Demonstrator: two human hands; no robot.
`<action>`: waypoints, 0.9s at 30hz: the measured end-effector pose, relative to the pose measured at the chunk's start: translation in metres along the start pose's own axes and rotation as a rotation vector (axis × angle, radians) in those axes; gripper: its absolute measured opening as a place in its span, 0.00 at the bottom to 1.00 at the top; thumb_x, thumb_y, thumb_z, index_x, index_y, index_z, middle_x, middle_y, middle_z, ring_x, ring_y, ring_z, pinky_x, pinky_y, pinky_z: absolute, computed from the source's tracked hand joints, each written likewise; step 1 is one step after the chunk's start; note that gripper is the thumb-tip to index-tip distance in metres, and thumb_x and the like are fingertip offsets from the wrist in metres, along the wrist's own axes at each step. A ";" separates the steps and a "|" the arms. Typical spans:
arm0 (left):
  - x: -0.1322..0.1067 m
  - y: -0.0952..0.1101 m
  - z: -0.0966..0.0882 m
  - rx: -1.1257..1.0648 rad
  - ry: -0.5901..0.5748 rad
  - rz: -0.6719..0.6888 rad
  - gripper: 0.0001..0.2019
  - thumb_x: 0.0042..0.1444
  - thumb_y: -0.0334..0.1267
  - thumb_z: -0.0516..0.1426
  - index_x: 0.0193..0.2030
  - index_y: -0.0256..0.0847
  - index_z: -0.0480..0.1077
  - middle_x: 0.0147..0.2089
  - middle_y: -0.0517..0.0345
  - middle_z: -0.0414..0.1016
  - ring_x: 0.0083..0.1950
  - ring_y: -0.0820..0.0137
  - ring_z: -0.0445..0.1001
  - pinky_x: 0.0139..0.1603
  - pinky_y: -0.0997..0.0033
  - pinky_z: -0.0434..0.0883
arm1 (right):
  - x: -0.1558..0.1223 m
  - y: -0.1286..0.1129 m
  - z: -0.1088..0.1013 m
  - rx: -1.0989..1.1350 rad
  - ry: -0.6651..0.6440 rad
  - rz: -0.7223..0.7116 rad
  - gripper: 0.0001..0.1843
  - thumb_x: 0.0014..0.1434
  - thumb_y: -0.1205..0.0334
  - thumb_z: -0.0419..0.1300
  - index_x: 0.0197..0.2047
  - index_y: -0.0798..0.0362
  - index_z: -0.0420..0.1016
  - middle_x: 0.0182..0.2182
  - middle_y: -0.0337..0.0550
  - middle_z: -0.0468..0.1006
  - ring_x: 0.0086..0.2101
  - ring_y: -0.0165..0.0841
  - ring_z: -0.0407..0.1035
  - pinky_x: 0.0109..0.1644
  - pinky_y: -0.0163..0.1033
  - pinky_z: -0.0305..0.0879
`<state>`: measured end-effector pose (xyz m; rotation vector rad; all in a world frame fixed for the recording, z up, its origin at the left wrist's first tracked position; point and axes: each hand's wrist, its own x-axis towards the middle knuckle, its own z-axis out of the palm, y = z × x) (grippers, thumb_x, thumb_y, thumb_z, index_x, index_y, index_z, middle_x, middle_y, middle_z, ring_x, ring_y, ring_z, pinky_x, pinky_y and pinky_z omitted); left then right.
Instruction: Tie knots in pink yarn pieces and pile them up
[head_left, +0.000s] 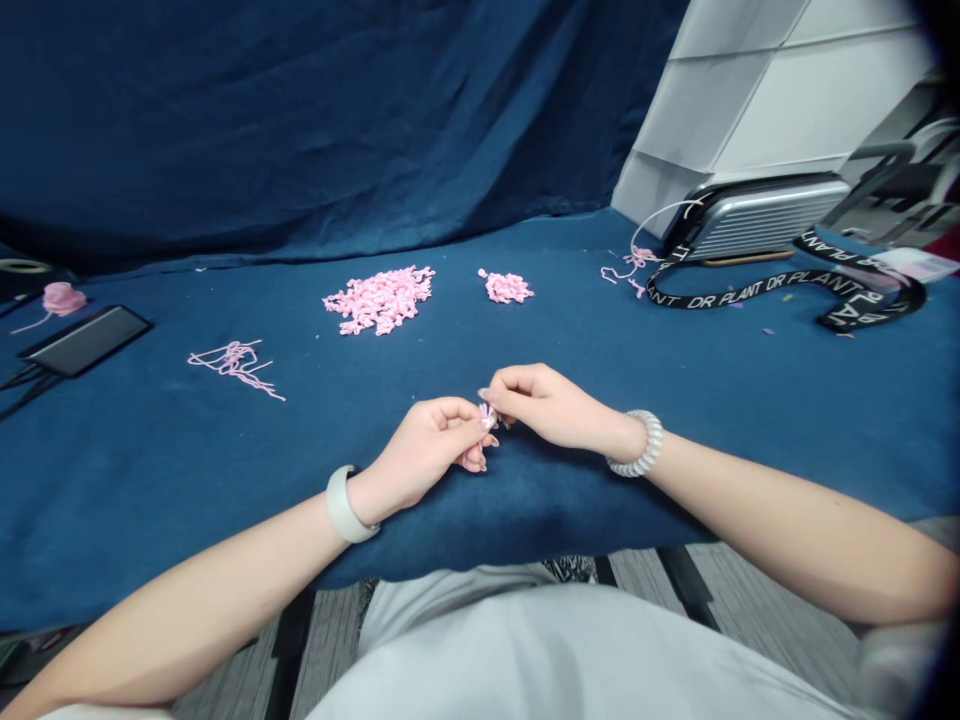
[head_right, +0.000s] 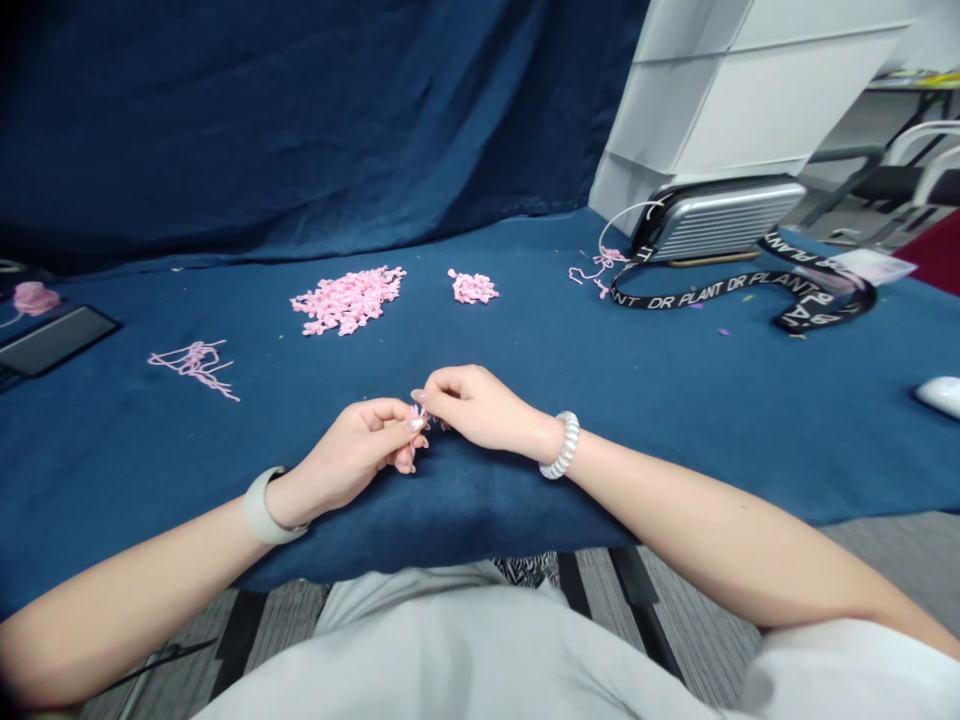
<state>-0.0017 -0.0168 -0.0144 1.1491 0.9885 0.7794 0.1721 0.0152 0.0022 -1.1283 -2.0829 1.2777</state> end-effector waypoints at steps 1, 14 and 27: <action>0.000 0.000 0.000 -0.008 0.003 -0.007 0.11 0.50 0.40 0.61 0.30 0.33 0.69 0.25 0.57 0.72 0.22 0.79 0.67 0.27 0.77 0.68 | 0.000 0.000 0.000 -0.001 0.009 -0.011 0.26 0.57 0.45 0.47 0.27 0.63 0.65 0.24 0.39 0.68 0.24 0.13 0.56 0.31 0.21 0.53; 0.000 0.000 -0.001 0.030 -0.037 -0.015 0.11 0.52 0.40 0.60 0.29 0.32 0.70 0.20 0.58 0.70 0.20 0.79 0.67 0.24 0.78 0.67 | 0.001 0.003 -0.001 0.020 -0.018 -0.006 0.29 0.56 0.40 0.45 0.28 0.63 0.65 0.24 0.39 0.67 0.25 0.13 0.58 0.32 0.21 0.55; -0.003 0.008 0.005 0.298 0.008 0.006 0.08 0.52 0.36 0.57 0.27 0.33 0.68 0.18 0.60 0.69 0.20 0.77 0.67 0.24 0.79 0.67 | -0.002 0.002 0.000 -0.201 -0.137 -0.010 0.33 0.54 0.37 0.45 0.26 0.64 0.68 0.20 0.37 0.65 0.21 0.12 0.50 0.25 0.22 0.44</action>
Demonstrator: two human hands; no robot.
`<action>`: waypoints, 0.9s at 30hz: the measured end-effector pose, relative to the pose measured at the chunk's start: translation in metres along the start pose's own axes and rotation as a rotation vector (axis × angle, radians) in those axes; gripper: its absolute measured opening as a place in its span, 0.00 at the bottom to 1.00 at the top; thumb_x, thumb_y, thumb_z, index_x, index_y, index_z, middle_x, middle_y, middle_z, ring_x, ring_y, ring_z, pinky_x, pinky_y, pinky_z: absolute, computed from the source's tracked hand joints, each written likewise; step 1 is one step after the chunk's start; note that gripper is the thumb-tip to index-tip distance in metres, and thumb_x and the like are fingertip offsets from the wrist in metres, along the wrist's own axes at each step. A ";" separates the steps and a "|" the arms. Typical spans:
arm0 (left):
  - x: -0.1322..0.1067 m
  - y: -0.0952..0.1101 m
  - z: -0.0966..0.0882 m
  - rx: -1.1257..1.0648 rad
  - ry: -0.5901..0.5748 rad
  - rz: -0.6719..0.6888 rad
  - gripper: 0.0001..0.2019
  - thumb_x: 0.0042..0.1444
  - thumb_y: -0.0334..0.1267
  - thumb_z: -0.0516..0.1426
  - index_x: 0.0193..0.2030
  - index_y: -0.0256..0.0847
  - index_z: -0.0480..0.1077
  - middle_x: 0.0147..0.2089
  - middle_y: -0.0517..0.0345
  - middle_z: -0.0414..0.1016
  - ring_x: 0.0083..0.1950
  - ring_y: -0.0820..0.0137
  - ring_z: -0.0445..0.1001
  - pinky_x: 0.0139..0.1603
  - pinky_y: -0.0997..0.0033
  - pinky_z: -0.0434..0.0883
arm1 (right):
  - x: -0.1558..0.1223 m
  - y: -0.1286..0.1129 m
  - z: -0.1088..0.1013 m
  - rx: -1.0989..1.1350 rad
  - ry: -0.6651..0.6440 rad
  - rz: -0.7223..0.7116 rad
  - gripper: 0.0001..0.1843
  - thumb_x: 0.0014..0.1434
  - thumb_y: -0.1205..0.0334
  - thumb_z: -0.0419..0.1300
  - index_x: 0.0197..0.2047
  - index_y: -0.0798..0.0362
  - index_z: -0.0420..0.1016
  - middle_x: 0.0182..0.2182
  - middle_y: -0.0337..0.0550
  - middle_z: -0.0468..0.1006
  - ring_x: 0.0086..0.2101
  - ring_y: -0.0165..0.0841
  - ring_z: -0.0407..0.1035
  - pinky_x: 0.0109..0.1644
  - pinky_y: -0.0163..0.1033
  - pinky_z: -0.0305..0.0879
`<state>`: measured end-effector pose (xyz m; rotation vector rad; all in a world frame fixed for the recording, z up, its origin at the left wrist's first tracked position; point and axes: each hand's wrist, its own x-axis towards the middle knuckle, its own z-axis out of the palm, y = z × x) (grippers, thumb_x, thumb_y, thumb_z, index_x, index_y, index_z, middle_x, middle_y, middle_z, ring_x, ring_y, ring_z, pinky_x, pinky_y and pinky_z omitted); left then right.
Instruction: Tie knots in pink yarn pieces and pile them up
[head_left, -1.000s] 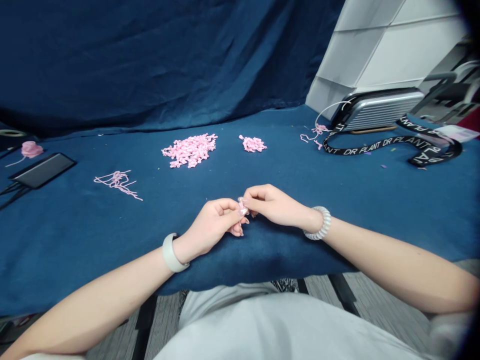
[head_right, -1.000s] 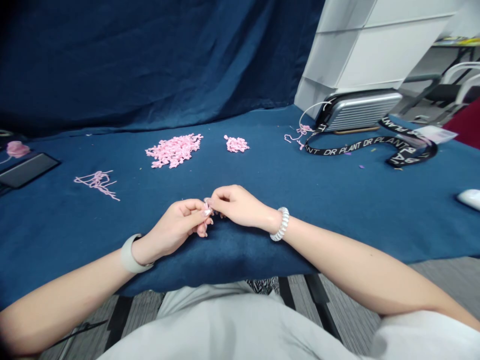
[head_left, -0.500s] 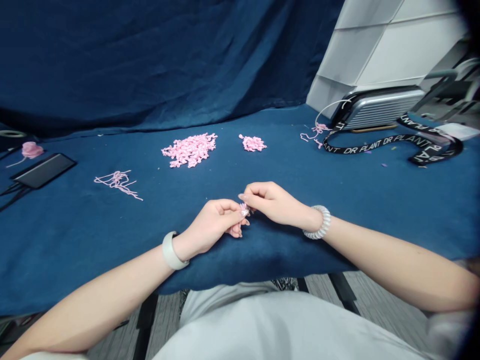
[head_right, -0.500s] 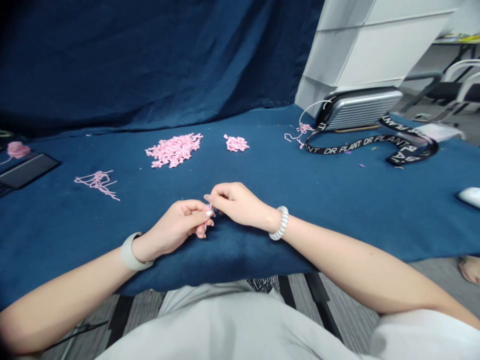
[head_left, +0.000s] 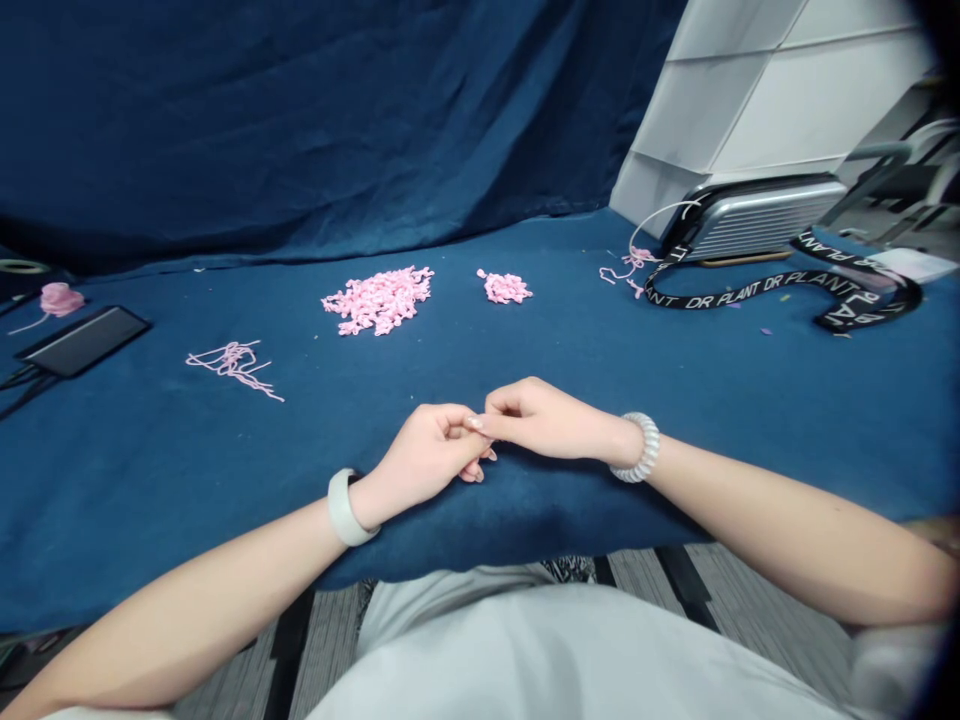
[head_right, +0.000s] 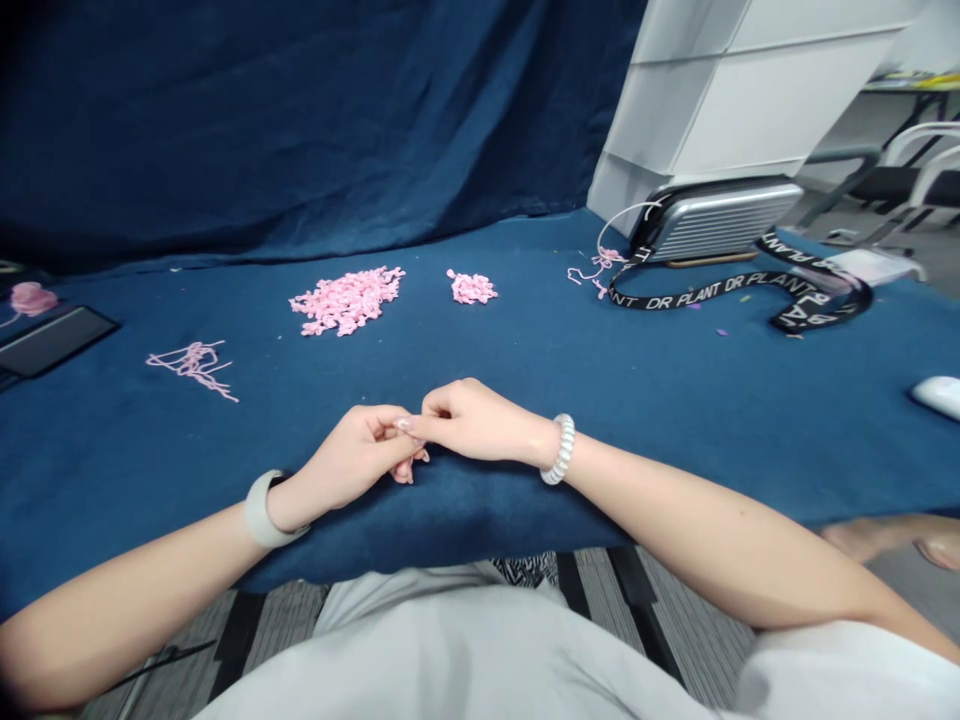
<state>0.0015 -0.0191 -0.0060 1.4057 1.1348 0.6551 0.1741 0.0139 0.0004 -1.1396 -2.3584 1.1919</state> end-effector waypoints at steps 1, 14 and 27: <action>0.000 0.001 0.001 0.013 0.004 -0.014 0.07 0.52 0.36 0.57 0.27 0.34 0.68 0.18 0.60 0.69 0.20 0.77 0.68 0.24 0.79 0.67 | 0.000 0.000 0.001 -0.035 0.003 0.002 0.33 0.55 0.38 0.46 0.25 0.64 0.68 0.20 0.37 0.65 0.21 0.12 0.50 0.25 0.23 0.44; 0.004 -0.002 -0.009 -0.404 -0.133 -0.159 0.12 0.47 0.40 0.63 0.33 0.32 0.72 0.35 0.52 0.75 0.28 0.80 0.71 0.35 0.77 0.71 | -0.003 -0.005 -0.003 -0.079 0.224 -0.159 0.22 0.60 0.53 0.45 0.26 0.63 0.66 0.24 0.37 0.68 0.25 0.12 0.54 0.32 0.21 0.49; 0.004 -0.005 -0.014 -0.208 -0.153 0.099 0.09 0.52 0.40 0.60 0.30 0.34 0.71 0.30 0.56 0.73 0.34 0.76 0.69 0.41 0.74 0.64 | -0.003 -0.001 0.006 -0.189 0.361 -0.347 0.20 0.62 0.56 0.44 0.28 0.61 0.66 0.29 0.40 0.68 0.29 0.14 0.57 0.37 0.22 0.53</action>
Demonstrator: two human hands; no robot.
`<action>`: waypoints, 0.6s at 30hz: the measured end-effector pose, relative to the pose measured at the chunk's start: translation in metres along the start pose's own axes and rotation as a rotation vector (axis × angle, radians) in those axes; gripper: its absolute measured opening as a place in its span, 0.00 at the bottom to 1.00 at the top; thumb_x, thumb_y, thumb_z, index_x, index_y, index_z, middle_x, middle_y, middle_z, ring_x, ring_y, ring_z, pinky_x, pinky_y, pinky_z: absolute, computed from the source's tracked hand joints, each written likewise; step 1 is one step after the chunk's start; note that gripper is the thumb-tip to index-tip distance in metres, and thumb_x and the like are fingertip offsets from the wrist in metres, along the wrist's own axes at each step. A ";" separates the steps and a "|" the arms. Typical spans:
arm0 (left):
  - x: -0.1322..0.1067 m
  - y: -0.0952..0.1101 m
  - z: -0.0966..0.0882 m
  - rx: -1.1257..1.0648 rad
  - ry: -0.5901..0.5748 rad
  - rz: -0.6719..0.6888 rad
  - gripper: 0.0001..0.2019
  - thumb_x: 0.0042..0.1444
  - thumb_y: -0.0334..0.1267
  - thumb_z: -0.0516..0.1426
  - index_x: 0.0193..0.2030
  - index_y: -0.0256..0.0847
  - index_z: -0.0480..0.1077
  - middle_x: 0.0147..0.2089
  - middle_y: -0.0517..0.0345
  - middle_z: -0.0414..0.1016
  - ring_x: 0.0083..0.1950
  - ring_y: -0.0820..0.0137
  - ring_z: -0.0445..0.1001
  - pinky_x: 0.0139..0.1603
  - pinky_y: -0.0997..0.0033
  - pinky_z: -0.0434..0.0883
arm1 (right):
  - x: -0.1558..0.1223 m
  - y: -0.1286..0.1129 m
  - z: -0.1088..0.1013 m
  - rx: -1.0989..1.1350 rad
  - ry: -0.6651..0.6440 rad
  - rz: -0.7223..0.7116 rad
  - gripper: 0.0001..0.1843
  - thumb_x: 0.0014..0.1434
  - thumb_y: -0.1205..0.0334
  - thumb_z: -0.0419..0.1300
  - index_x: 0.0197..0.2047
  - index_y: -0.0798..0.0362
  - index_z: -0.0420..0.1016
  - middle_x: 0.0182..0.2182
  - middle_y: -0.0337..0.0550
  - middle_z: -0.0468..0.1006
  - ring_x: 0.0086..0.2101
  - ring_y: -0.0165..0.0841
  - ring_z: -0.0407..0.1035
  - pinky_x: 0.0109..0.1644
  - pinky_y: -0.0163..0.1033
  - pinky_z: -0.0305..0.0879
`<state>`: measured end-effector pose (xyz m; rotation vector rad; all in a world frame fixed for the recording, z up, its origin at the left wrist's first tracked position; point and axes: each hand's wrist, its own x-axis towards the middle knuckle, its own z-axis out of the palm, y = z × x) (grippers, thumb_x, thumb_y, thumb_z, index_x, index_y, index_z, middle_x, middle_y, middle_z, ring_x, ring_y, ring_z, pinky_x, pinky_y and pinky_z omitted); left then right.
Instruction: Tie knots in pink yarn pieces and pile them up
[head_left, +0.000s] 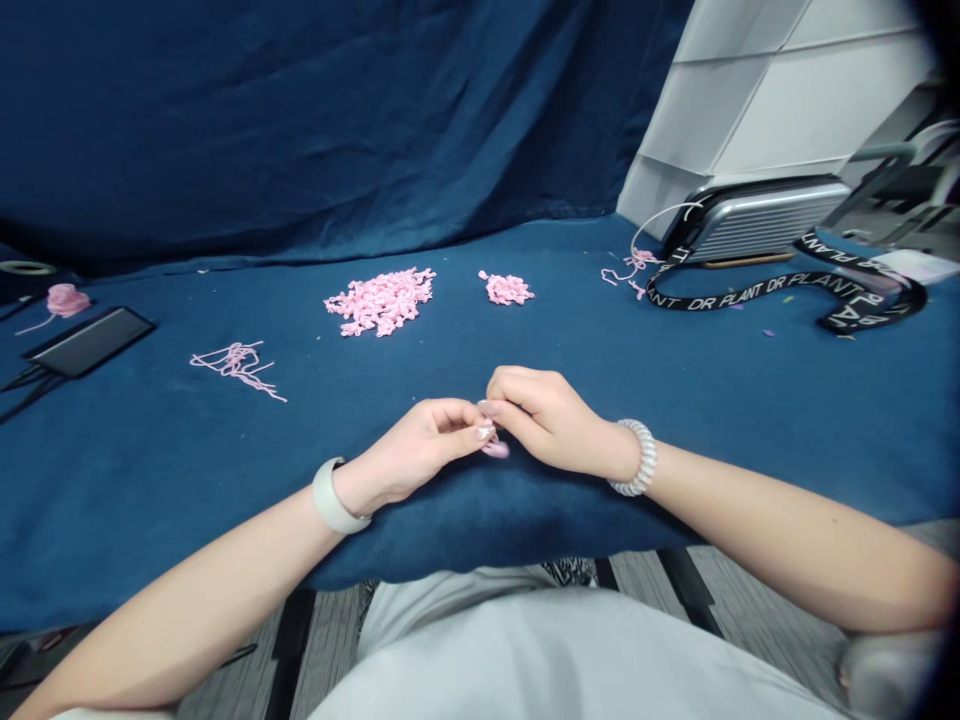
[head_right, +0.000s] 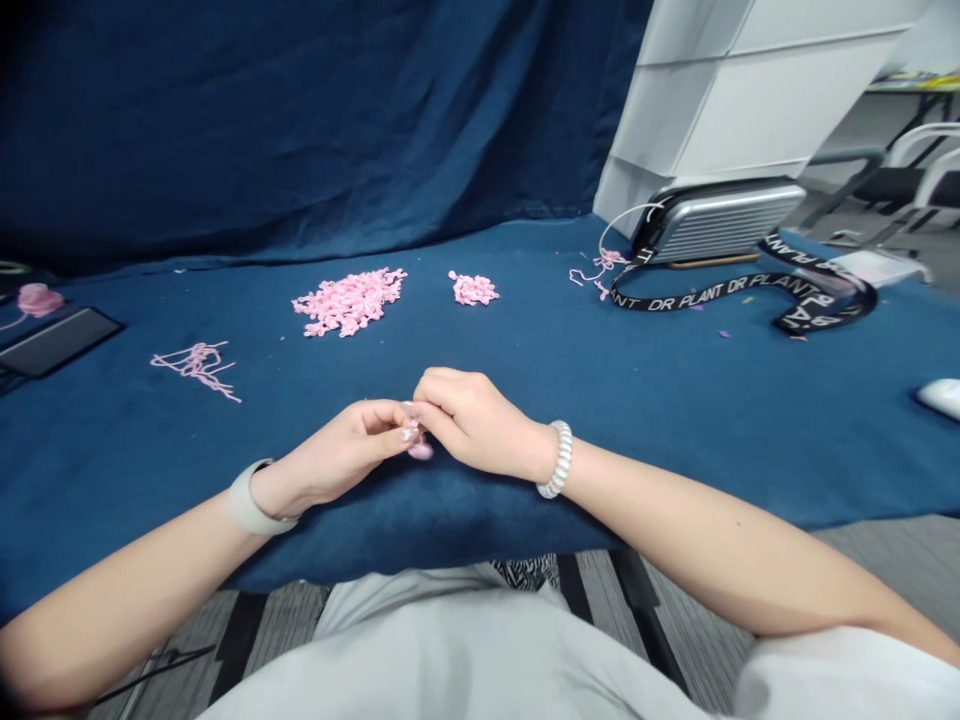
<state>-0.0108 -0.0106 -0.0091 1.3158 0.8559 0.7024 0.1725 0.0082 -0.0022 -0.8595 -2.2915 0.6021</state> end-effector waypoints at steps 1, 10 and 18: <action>0.000 0.000 0.000 0.000 -0.015 0.016 0.10 0.53 0.40 0.59 0.29 0.34 0.70 0.30 0.55 0.73 0.34 0.75 0.69 0.42 0.74 0.64 | 0.000 0.000 0.000 -0.001 0.011 -0.004 0.19 0.62 0.56 0.44 0.28 0.61 0.66 0.29 0.40 0.68 0.29 0.14 0.58 0.37 0.22 0.53; -0.001 0.006 0.006 -0.109 0.074 -0.169 0.13 0.46 0.42 0.63 0.30 0.34 0.67 0.25 0.59 0.71 0.24 0.79 0.67 0.28 0.78 0.66 | 0.000 0.001 -0.002 -0.035 0.121 -0.017 0.19 0.61 0.56 0.45 0.27 0.61 0.65 0.26 0.40 0.66 0.29 0.14 0.57 0.37 0.22 0.53; -0.001 0.004 0.003 0.153 0.116 -0.076 0.11 0.53 0.42 0.59 0.35 0.34 0.71 0.31 0.55 0.74 0.29 0.76 0.71 0.31 0.77 0.69 | 0.006 0.009 -0.009 -0.020 0.240 0.096 0.21 0.60 0.54 0.47 0.24 0.62 0.63 0.24 0.38 0.65 0.26 0.13 0.55 0.35 0.22 0.52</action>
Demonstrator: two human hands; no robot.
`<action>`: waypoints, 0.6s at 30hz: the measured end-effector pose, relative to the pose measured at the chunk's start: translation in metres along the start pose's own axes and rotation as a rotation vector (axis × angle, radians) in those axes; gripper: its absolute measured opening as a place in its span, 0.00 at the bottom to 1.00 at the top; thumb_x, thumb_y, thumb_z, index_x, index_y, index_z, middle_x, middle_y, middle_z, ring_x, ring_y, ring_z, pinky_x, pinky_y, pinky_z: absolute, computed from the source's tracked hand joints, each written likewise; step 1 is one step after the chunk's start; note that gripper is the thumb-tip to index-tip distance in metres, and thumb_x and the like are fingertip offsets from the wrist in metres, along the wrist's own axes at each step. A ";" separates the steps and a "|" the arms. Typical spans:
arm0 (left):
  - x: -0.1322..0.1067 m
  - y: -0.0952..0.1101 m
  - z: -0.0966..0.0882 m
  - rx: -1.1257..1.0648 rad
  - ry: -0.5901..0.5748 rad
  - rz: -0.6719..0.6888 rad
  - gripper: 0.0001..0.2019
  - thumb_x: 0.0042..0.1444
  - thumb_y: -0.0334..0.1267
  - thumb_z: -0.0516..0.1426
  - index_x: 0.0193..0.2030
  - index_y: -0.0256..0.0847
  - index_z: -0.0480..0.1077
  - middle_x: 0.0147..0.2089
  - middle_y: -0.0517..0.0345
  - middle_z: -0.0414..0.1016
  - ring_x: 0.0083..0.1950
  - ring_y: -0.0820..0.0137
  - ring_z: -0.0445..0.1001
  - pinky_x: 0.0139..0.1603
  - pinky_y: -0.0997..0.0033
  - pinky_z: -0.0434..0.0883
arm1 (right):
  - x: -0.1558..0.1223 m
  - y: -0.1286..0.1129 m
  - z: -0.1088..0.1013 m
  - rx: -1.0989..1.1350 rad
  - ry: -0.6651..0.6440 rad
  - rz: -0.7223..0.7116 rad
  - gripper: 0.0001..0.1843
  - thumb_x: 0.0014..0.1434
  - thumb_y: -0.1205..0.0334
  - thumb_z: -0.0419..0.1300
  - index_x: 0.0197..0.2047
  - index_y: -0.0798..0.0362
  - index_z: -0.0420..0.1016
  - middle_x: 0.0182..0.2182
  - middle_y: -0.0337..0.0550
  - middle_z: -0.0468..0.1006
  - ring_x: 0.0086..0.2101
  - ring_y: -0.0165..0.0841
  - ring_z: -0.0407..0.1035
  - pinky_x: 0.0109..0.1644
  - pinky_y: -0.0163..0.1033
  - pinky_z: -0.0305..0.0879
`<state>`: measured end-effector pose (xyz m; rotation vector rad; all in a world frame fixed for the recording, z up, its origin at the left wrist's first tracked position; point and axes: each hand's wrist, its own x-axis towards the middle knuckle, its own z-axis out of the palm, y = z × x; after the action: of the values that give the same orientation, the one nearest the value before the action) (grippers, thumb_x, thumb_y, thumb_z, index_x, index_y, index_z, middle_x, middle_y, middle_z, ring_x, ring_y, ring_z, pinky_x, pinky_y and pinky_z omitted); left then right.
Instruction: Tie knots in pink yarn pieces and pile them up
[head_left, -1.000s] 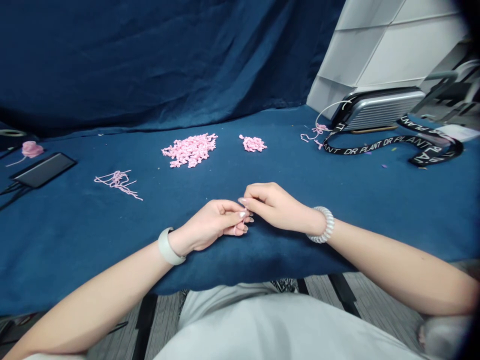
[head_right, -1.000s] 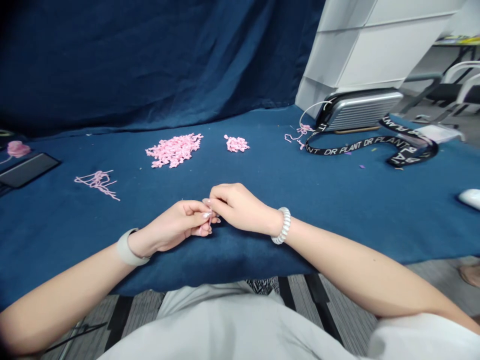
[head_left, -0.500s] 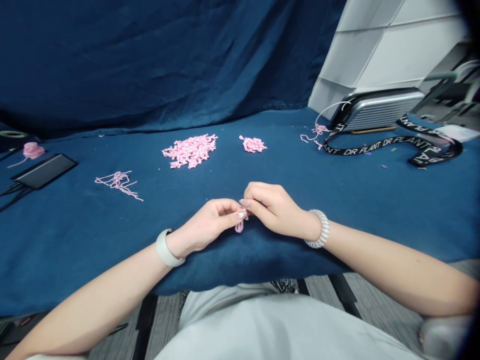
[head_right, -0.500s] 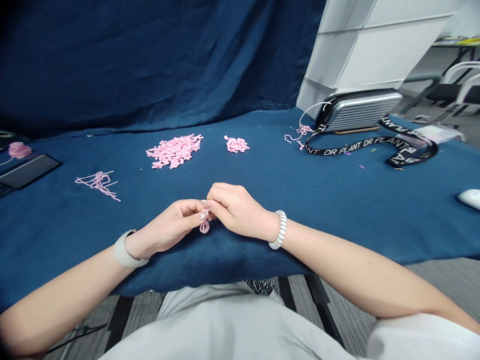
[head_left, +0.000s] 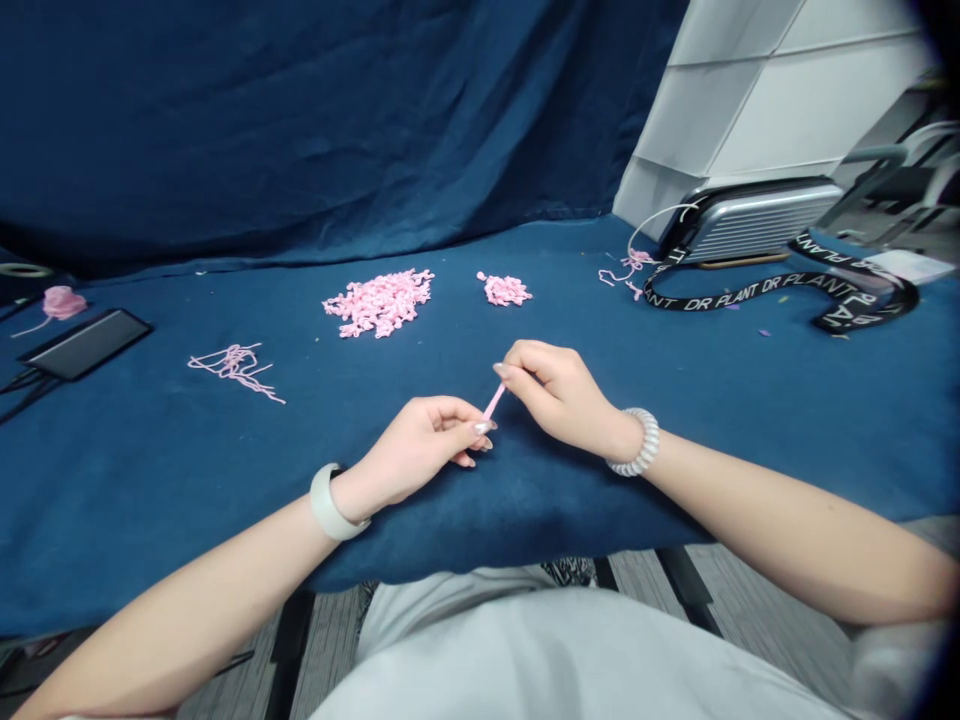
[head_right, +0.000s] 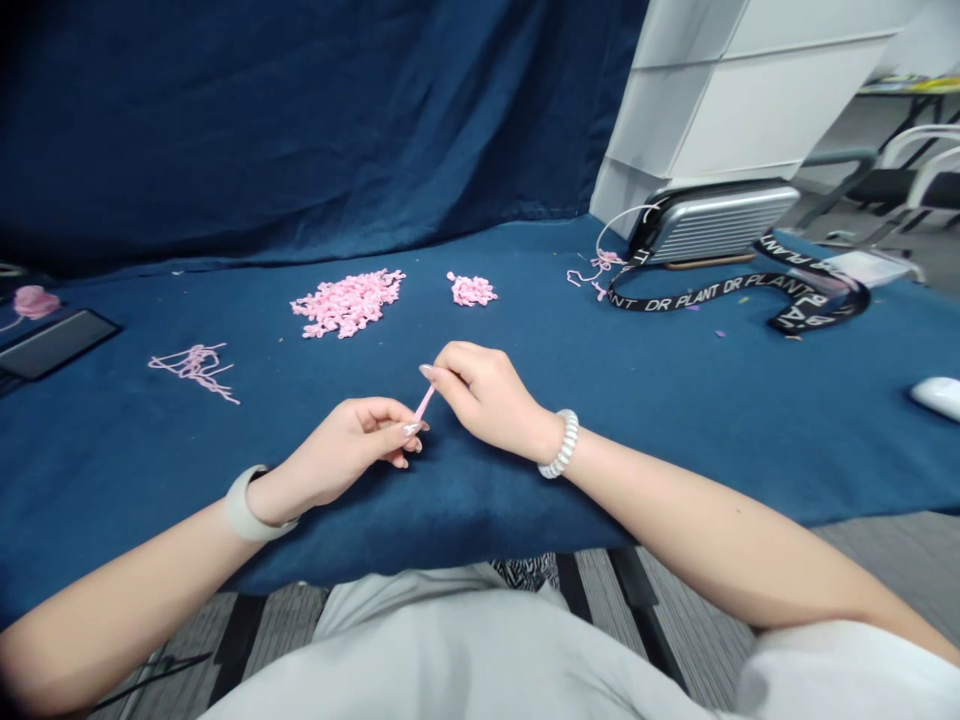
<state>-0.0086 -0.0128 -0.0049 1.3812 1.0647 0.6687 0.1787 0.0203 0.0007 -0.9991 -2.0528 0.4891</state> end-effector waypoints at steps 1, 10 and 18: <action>-0.001 0.000 0.000 0.071 0.009 0.054 0.11 0.54 0.42 0.57 0.36 0.35 0.72 0.31 0.55 0.74 0.30 0.75 0.71 0.33 0.76 0.69 | 0.001 0.000 -0.001 0.005 0.007 0.021 0.21 0.60 0.54 0.47 0.23 0.62 0.62 0.23 0.38 0.65 0.26 0.13 0.55 0.35 0.22 0.52; -0.012 -0.001 0.001 0.802 0.254 0.799 0.05 0.57 0.30 0.52 0.33 0.36 0.69 0.40 0.51 0.70 0.43 0.70 0.68 0.46 0.67 0.65 | 0.002 -0.003 0.002 0.072 -0.089 0.195 0.23 0.59 0.50 0.47 0.23 0.63 0.62 0.22 0.37 0.64 0.24 0.12 0.54 0.33 0.21 0.50; -0.008 -0.004 -0.002 0.729 -0.027 1.034 0.07 0.54 0.23 0.52 0.34 0.37 0.67 0.43 0.50 0.74 0.44 0.72 0.72 0.46 0.72 0.70 | -0.004 -0.009 0.014 0.203 -0.349 0.260 0.27 0.59 0.46 0.45 0.24 0.63 0.63 0.20 0.36 0.62 0.22 0.12 0.50 0.29 0.21 0.47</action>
<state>-0.0151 -0.0198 -0.0070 2.6150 0.4976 1.0259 0.1647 0.0120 -0.0045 -1.1224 -2.1259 1.0500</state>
